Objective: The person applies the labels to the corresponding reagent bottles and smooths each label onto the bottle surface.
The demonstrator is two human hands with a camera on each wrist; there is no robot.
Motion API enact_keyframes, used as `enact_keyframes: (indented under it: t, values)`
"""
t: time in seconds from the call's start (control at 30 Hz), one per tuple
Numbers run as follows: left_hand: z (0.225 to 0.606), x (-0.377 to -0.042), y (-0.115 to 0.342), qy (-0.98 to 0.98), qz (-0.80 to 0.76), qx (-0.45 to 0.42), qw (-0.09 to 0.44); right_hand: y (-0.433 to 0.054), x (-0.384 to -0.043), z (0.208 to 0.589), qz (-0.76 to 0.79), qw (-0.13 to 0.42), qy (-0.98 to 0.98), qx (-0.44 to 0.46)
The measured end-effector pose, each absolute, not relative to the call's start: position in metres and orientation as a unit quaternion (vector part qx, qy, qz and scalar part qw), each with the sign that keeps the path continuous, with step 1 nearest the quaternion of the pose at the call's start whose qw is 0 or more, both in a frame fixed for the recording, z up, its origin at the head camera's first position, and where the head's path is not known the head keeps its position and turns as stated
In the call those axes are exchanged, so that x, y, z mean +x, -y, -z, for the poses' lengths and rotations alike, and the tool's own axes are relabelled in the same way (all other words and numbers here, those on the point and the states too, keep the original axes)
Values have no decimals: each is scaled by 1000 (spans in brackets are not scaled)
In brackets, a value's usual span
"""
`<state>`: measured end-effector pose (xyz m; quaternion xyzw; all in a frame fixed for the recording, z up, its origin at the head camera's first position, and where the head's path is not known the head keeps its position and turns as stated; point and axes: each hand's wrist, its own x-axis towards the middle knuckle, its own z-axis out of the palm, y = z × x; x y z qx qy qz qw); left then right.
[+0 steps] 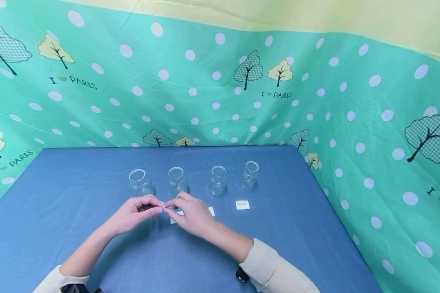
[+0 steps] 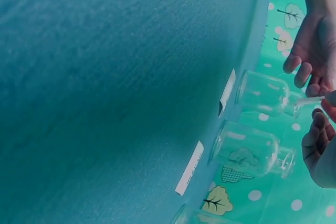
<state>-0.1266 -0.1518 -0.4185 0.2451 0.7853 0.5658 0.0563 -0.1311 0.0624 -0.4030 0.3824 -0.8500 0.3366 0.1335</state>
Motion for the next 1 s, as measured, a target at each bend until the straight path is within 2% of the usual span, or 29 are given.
enact_keyframes:
  t: [0.5,1.0]
  values:
    - [418,-125,142,-791,-560,244,26,-65,-130,404,-337,143,847,386]
    - [417,-123,136,-789,-568,232,24,-67,-132,404,-378,118,846,357]
